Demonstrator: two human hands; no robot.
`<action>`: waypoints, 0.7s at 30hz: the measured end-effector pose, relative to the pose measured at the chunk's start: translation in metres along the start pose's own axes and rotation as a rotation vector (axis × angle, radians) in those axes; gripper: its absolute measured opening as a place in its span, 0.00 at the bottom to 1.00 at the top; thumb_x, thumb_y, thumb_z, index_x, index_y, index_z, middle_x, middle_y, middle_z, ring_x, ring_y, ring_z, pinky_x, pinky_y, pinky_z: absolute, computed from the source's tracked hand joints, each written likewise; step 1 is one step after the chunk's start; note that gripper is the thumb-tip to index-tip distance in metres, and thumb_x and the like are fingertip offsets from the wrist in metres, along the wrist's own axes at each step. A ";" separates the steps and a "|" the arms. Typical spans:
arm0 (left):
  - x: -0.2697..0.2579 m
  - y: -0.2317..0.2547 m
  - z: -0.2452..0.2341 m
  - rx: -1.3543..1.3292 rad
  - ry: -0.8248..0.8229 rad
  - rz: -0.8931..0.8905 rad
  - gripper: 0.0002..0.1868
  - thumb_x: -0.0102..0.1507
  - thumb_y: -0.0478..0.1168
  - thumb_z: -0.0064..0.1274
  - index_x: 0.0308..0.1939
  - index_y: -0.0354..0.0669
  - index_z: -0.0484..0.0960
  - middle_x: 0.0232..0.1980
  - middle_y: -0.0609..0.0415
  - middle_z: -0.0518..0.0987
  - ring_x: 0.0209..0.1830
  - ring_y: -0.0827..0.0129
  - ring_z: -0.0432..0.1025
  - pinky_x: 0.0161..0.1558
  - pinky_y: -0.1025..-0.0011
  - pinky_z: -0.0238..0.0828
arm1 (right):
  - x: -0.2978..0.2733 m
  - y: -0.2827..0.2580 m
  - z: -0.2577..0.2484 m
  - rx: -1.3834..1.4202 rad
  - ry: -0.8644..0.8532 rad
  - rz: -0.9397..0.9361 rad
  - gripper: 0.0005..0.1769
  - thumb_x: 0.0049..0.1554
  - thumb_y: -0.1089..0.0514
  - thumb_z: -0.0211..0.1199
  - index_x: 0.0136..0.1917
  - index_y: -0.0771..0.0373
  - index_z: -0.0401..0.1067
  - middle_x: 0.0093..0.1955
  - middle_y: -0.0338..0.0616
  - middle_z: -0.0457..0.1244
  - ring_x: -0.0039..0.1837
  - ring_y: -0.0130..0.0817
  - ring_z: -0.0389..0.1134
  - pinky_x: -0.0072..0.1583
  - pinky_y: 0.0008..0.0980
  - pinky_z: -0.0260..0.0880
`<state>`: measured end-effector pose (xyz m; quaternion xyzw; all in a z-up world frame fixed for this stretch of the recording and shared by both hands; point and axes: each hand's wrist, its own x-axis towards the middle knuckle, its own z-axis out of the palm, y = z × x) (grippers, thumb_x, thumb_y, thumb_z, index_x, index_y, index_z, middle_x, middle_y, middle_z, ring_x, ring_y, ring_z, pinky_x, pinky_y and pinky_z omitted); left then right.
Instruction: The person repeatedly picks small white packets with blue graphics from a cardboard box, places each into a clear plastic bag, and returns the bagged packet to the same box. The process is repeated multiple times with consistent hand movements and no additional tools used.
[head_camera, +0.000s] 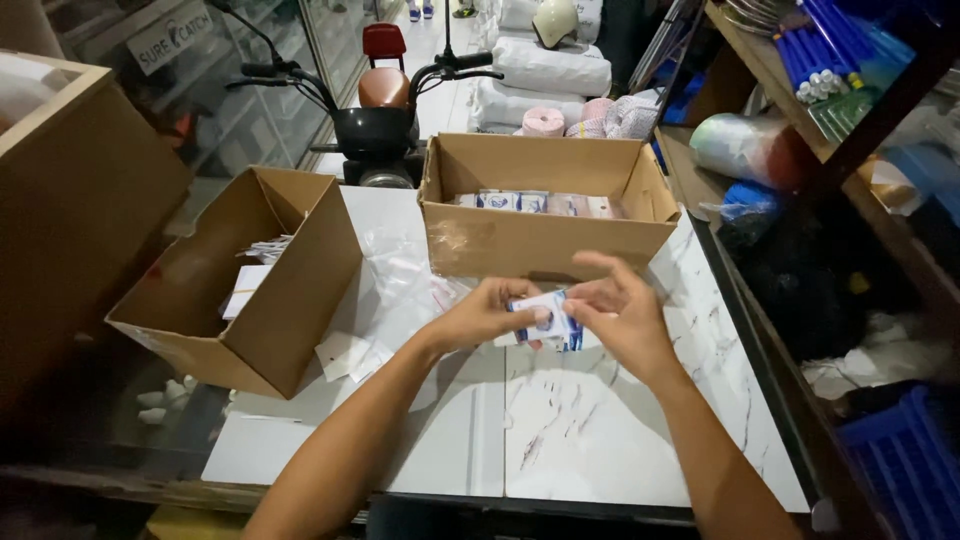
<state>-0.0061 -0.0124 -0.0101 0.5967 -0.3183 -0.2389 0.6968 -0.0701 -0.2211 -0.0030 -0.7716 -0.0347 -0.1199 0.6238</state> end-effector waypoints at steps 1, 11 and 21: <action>0.001 -0.007 -0.002 0.002 -0.001 0.002 0.09 0.61 0.34 0.63 0.43 0.33 0.82 0.29 0.53 0.83 0.26 0.76 0.78 0.27 0.80 0.79 | 0.006 0.001 -0.005 0.000 0.001 -0.003 0.42 0.48 0.69 0.74 0.74 0.56 0.67 0.48 0.50 0.73 0.50 0.33 0.75 0.56 0.30 0.76; -0.004 -0.041 0.035 -0.048 -0.324 -0.155 0.14 0.67 0.48 0.57 0.31 0.47 0.78 0.19 0.63 0.68 0.13 0.80 0.62 0.16 0.84 0.58 | 0.160 -0.008 -0.058 -0.349 0.274 -0.363 0.18 0.52 0.61 0.75 0.57 0.56 0.78 0.47 0.40 0.70 0.50 0.27 0.69 0.56 0.28 0.69; -0.033 -0.033 0.078 -0.055 -0.894 -0.233 0.17 0.64 0.53 0.59 0.40 0.42 0.88 0.25 0.59 0.80 0.16 0.76 0.58 0.15 0.79 0.48 | 0.117 -0.056 0.084 -0.785 -0.024 -1.012 0.06 0.63 0.60 0.65 0.50 0.64 0.80 0.53 0.48 0.71 0.56 0.48 0.68 0.60 0.47 0.58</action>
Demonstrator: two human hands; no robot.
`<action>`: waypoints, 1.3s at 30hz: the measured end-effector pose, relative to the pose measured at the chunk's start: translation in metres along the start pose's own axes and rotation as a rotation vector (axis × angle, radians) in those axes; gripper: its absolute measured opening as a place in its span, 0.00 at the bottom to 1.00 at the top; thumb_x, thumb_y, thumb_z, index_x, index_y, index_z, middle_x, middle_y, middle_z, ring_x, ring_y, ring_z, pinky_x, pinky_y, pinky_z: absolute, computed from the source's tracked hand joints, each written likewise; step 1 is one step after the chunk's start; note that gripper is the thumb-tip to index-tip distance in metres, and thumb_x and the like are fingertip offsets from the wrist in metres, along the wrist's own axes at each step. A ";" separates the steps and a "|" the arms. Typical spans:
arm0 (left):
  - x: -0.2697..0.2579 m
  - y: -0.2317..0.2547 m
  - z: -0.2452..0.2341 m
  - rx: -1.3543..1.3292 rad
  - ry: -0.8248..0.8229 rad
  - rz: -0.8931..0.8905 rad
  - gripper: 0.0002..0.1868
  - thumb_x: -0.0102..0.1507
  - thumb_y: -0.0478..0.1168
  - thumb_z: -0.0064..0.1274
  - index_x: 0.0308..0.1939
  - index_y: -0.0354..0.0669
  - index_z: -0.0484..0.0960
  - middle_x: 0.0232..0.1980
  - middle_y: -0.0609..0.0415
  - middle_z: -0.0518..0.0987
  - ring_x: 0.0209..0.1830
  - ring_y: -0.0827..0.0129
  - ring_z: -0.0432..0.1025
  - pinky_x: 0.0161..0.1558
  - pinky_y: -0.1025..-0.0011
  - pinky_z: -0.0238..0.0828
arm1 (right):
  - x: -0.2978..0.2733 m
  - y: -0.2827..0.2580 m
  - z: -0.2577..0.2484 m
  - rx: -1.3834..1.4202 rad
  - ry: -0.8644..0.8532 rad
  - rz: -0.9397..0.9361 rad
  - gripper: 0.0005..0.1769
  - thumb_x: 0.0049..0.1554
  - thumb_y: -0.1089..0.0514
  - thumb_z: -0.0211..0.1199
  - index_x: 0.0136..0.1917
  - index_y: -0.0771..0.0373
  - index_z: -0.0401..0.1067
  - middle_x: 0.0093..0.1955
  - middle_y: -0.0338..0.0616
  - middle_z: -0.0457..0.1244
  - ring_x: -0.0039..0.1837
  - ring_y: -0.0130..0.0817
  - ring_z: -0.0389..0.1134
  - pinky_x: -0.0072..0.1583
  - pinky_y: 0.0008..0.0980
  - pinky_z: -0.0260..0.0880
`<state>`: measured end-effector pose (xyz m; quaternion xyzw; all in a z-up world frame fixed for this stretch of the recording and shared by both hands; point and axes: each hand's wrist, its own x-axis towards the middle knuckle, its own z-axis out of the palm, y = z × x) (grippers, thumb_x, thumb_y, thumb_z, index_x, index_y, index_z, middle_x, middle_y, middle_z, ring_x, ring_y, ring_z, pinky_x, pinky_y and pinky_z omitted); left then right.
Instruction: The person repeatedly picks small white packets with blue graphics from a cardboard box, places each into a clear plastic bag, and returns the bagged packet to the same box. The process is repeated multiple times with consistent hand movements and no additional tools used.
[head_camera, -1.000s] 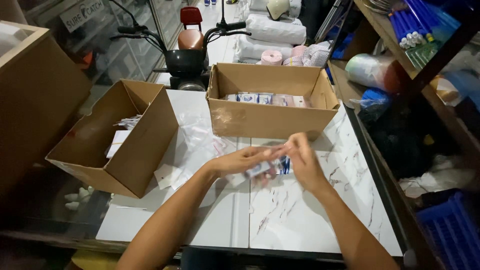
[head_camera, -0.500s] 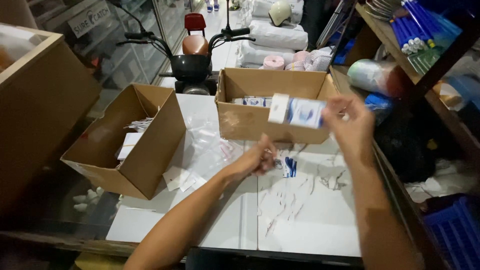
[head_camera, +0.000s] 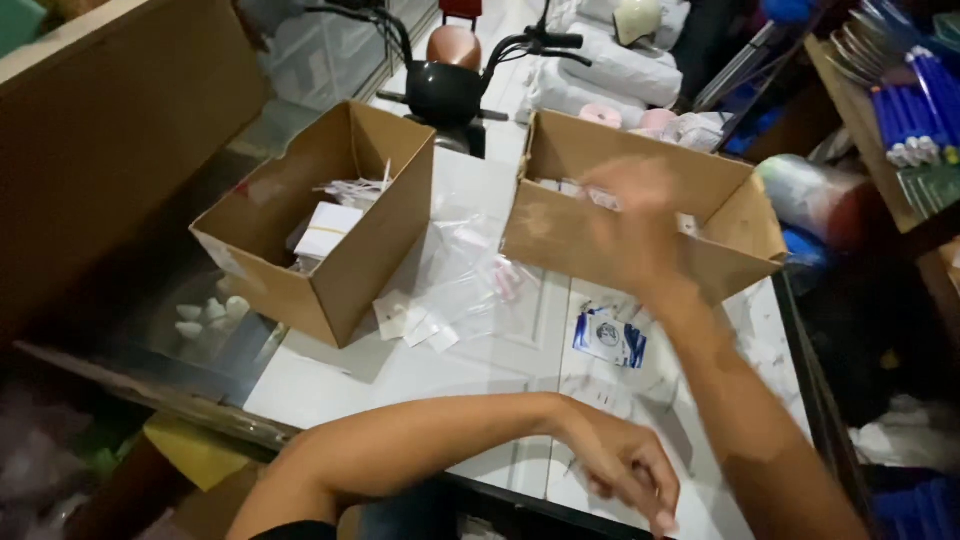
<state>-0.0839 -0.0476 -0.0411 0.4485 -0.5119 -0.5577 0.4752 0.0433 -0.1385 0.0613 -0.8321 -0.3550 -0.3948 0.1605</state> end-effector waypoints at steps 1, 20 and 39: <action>0.005 -0.009 -0.004 -0.005 0.007 0.005 0.17 0.64 0.53 0.59 0.40 0.42 0.88 0.25 0.59 0.80 0.16 0.76 0.58 0.15 0.79 0.48 | -0.003 -0.019 0.015 0.007 -0.006 -0.004 0.06 0.63 0.60 0.65 0.50 0.64 0.80 0.53 0.48 0.71 0.56 0.48 0.68 0.60 0.47 0.58; 0.028 -0.057 -0.020 0.150 -0.165 -0.059 0.18 0.63 0.55 0.57 0.47 0.48 0.84 0.32 0.60 0.79 0.23 0.75 0.70 0.17 0.77 0.62 | -0.051 -0.061 0.146 -0.024 -0.402 -0.379 0.05 0.57 0.57 0.66 0.47 0.46 0.78 0.39 0.29 0.69 0.47 0.39 0.65 0.55 0.38 0.62; -0.005 -0.023 -0.067 -0.202 0.519 0.279 0.07 0.67 0.41 0.58 0.40 0.39 0.83 0.27 0.54 0.81 0.23 0.75 0.77 0.22 0.79 0.73 | -0.027 -0.055 -0.097 0.116 -0.728 0.650 0.16 0.60 0.58 0.59 0.60 0.51 0.77 0.48 0.52 0.74 0.57 0.58 0.73 0.58 0.51 0.72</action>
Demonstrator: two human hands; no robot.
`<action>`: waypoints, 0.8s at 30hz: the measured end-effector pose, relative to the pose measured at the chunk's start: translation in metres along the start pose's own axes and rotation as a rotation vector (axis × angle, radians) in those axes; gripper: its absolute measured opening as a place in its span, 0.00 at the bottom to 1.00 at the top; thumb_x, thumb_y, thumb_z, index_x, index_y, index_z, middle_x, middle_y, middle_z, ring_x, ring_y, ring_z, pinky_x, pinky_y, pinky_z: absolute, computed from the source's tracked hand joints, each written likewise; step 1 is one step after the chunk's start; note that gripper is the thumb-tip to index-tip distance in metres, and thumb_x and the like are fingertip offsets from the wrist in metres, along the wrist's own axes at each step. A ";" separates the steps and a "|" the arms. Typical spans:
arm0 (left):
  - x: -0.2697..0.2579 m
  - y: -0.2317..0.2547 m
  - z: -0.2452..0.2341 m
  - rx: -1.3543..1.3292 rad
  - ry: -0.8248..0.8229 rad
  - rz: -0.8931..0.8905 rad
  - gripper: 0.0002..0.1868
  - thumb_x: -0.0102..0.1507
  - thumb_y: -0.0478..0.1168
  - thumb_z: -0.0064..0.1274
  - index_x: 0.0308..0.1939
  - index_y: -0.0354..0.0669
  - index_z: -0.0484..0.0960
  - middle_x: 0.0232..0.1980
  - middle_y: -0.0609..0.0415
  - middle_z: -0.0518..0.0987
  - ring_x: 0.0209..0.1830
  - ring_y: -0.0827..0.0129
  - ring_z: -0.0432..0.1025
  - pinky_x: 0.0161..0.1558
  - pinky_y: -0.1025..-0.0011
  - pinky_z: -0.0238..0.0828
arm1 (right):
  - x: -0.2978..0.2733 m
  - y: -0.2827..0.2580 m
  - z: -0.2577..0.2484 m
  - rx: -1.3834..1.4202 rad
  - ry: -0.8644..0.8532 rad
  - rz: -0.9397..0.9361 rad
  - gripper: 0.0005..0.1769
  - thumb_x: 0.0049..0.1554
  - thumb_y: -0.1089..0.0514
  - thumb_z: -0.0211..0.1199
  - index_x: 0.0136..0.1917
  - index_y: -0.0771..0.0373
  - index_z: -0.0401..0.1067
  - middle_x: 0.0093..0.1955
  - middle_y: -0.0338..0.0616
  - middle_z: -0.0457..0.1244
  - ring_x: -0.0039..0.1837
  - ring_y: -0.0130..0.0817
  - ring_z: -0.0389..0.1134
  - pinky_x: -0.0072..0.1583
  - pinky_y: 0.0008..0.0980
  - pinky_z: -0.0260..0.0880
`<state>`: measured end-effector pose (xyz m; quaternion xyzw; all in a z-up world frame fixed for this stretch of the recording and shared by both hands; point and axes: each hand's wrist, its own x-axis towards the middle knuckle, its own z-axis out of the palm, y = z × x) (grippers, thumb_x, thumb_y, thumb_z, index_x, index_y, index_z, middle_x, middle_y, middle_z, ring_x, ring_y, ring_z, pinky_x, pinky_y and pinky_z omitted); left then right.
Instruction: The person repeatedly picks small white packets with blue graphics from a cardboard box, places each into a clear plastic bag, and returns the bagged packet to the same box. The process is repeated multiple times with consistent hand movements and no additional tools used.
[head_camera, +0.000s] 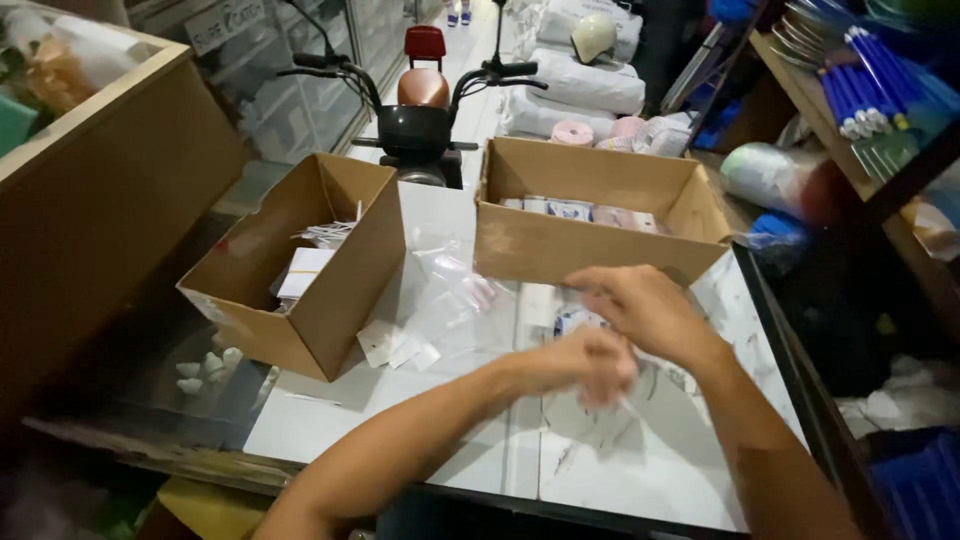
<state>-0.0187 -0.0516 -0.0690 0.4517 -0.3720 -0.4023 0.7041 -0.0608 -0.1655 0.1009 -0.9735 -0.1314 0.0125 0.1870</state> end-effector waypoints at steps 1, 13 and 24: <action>0.001 0.009 0.000 0.002 -0.005 -0.006 0.07 0.67 0.41 0.58 0.40 0.39 0.83 0.27 0.54 0.81 0.23 0.75 0.77 0.22 0.79 0.73 | -0.003 0.018 0.005 0.004 0.005 0.005 0.16 0.60 0.58 0.59 0.60 0.51 0.77 0.48 0.52 0.74 0.57 0.58 0.73 0.58 0.51 0.72; -0.005 0.045 -0.017 0.517 0.475 0.278 0.40 0.57 0.35 0.69 0.72 0.48 0.69 0.41 0.54 0.85 0.38 0.76 0.78 0.40 0.79 0.80 | -0.013 0.082 0.047 0.852 0.105 0.013 0.26 0.56 0.60 0.67 0.68 0.59 0.71 0.48 0.48 0.75 0.43 0.28 0.71 0.44 0.26 0.72; -0.017 0.061 -0.045 0.095 0.688 0.312 0.24 0.65 0.32 0.58 0.66 0.39 0.76 0.51 0.47 0.85 0.45 0.71 0.80 0.48 0.78 0.78 | -0.014 0.117 0.089 0.032 -0.040 0.060 0.36 0.50 0.41 0.75 0.68 0.55 0.74 0.64 0.52 0.65 0.67 0.53 0.64 0.66 0.46 0.67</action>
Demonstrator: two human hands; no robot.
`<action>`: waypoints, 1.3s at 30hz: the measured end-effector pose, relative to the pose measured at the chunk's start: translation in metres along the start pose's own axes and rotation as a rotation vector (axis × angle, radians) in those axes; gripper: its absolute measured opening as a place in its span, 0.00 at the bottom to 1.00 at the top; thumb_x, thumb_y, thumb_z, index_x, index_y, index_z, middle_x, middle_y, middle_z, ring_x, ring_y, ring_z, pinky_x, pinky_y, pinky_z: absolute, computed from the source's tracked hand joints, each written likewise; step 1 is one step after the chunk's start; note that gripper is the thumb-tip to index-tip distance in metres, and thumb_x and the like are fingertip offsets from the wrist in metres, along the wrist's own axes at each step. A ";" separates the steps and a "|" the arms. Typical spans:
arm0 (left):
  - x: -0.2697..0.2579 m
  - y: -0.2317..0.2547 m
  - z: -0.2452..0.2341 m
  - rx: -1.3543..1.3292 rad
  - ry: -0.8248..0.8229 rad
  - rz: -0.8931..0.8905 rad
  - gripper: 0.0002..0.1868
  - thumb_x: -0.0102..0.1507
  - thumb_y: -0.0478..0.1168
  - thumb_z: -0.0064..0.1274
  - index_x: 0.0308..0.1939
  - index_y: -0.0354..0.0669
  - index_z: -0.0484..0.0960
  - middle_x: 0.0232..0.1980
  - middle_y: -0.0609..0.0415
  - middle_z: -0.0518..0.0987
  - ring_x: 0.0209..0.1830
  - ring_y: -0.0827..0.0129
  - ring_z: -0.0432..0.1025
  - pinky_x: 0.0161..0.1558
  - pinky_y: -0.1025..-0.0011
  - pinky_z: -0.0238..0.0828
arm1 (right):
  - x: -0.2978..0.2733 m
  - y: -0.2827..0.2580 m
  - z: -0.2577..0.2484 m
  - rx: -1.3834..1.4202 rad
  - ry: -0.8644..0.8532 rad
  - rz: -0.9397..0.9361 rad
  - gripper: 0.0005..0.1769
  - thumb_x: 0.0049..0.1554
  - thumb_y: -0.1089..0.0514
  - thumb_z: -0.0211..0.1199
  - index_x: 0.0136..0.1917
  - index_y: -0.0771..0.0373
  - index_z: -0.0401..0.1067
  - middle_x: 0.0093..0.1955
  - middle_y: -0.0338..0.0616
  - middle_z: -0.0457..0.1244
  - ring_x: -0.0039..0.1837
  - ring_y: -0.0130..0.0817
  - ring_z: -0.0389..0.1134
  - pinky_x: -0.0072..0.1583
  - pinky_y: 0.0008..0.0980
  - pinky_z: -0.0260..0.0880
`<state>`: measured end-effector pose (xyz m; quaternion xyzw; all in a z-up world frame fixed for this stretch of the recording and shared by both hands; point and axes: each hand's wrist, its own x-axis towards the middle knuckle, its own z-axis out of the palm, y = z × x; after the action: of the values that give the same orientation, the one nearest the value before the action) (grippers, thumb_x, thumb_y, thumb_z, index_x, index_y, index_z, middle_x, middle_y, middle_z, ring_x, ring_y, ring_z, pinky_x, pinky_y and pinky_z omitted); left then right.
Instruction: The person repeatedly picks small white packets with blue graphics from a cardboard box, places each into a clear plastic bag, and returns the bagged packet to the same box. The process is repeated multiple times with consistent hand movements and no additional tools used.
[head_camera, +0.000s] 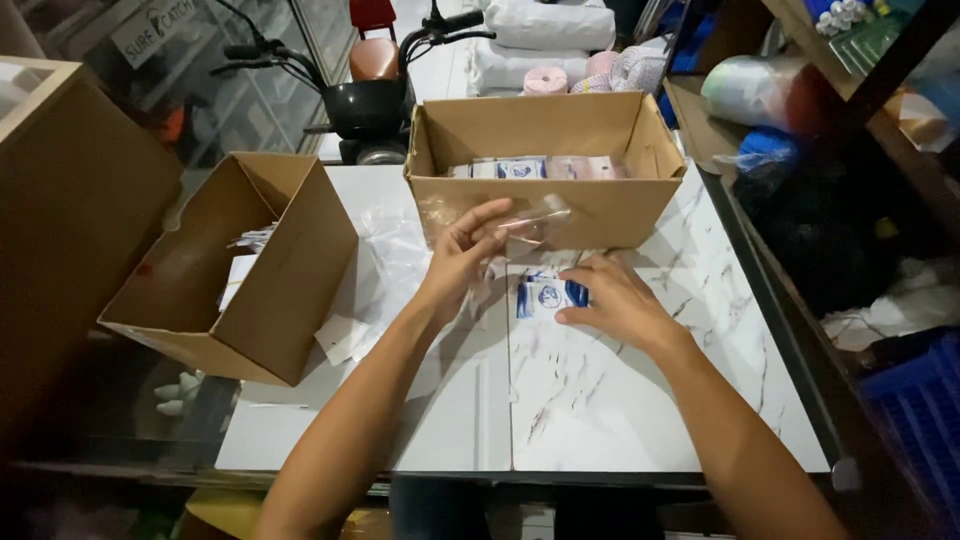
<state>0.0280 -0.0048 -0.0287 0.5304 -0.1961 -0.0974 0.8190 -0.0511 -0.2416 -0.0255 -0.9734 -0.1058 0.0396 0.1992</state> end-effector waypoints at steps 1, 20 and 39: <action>0.002 -0.004 -0.002 -0.001 0.000 0.000 0.24 0.65 0.32 0.58 0.66 0.39 0.76 0.51 0.47 0.85 0.45 0.71 0.80 0.48 0.78 0.78 | 0.000 -0.002 -0.001 -0.001 -0.001 0.000 0.36 0.50 0.41 0.75 0.68 0.55 0.74 0.64 0.52 0.65 0.67 0.53 0.64 0.66 0.46 0.67; 0.001 -0.012 0.001 0.077 -0.027 -0.012 0.27 0.60 0.32 0.66 0.63 0.39 0.79 0.41 0.52 0.86 0.25 0.82 0.71 0.24 0.86 0.68 | 0.006 0.000 0.016 0.426 0.028 0.003 0.24 0.48 0.58 0.75 0.57 0.56 0.74 0.50 0.44 0.71 0.51 0.39 0.70 0.55 0.39 0.71; -0.003 -0.012 0.010 0.369 -0.084 0.108 0.37 0.59 0.34 0.67 0.72 0.46 0.72 0.39 0.44 0.87 0.31 0.74 0.79 0.29 0.81 0.80 | 0.019 0.009 0.005 1.406 0.580 0.108 0.15 0.63 0.62 0.64 0.61 0.67 0.65 0.47 0.47 0.67 0.48 0.37 0.75 0.49 0.28 0.80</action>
<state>0.0215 -0.0167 -0.0373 0.6555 -0.2730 -0.0377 0.7031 -0.0317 -0.2439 -0.0340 -0.5926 0.0485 -0.1501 0.7899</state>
